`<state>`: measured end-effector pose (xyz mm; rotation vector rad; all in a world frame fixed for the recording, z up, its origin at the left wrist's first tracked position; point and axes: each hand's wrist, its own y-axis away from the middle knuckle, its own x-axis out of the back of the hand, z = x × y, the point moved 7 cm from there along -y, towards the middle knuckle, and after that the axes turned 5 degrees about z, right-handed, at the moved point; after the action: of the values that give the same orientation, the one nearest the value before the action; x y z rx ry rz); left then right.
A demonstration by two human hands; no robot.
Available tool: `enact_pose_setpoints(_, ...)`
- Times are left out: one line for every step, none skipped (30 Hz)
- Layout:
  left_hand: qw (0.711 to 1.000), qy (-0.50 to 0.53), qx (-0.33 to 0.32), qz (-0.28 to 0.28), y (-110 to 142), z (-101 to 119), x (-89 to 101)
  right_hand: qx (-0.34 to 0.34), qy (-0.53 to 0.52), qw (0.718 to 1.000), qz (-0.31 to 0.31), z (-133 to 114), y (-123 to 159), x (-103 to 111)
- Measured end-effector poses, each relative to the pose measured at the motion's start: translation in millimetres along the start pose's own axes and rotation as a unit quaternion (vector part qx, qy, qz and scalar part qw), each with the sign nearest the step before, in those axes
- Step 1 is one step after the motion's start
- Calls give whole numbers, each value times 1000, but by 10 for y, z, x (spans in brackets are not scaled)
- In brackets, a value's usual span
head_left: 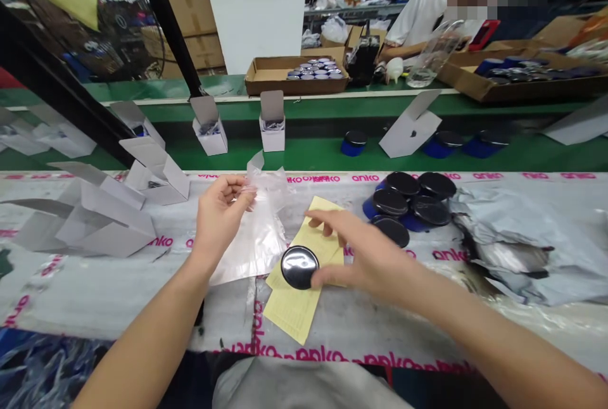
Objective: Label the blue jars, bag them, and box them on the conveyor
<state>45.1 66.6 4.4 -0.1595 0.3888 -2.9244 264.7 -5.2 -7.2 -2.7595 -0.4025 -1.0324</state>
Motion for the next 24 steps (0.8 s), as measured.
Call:
enact_pose_setpoints(1000, 5, 4, -8, 5, -13, -33, 15, -1, 1000, -17, -9, 96, -89)
enact_pose_setpoints(1000, 7, 5, -13, 13, -22, -66, 32, -2, 999, -25, -31, 170, -166)
enact_pose_setpoints(1000, 4, 4, -17, 26, -27, -97, 48, -9, 999, -24, -64, 223, -223)
enact_pose_setpoints(1000, -3, -1, -18, 42, -27, -124, 59, -25, 998, -20, -101, 255, -256)
enact_pose_setpoints(1000, -11, -8, -17, 63, -22, -146, 62, -52, 997, -11, -135, 269, -258)
enact_pose_setpoints(999, -22, -16, -17, 86, -15, -164, 57, -93, 994, 1, -166, 271, -230)
enact_pose_setpoints(999, -33, -22, -19, 111, -8, -182, 46, -140, 989, 9, -191, 263, -186)
enact_pose_setpoints(998, -45, -28, -23, 137, -2, -201, 30, -187, 982, 18, -205, 249, -130)
enact_pose_setpoints(998, -56, -31, -29, 161, 2, -219, 8, -225, 974, 27, -205, 228, -71)
enact_pose_setpoints(997, -67, -33, -35, 184, 7, -235, -17, -249, 968, 36, -192, 203, -19)
enact_pose_setpoints(996, -75, -35, -41, 204, 13, -251, -45, -258, 964, 43, -167, 172, 19)
enact_pose_setpoints(995, -79, -36, -48, 222, 21, -266, -74, -258, 962, 45, -131, 136, 39)
enact_pose_setpoints(995, -80, -38, -53, 238, 31, -280, -99, -255, 961, 46, -89, 94, 46)
enact_pose_setpoints(995, -78, -36, -59, 250, 39, -293, -119, -254, 959, 43, -50, 47, 42)
enact_pose_setpoints(995, -72, -33, -67, 262, 45, -309, -129, -253, 958, 37, -19, -6, 29)
enact_pose_setpoints(994, -65, -29, -78, 272, 50, -326, -134, -249, 959, 29, 7, -61, 13)
enact_pose_setpoints(994, -58, -25, -89, 281, 55, -344, -134, -240, 961, 25, 29, -116, 4)
enact_pose_setpoints(993, -50, -23, -101, 288, 62, -361, -133, -228, 964, 25, 47, -167, 6)
enact_pose_setpoints(992, -42, -23, -114, 294, 71, -377, -130, -217, 967, 29, 62, -213, 16)
enact_pose_setpoints(991, -34, -24, -127, 300, 81, -392, -127, -213, 968, 33, 71, -250, 30)
enact_pose_setpoints(990, -27, -27, -139, 304, 91, -403, -126, -218, 967, 33, 75, -279, 39)
enact_pose_setpoints(988, -20, -29, -148, 308, 99, -412, -126, -230, 964, 32, 75, -299, 44)
enact_pose_setpoints(987, -14, -31, -155, 313, 106, -418, -128, -245, 961, 30, 74, -310, 46)
enact_pose_setpoints(987, -8, -35, -159, 319, 111, -420, -133, -257, 957, 28, 74, -313, 45)
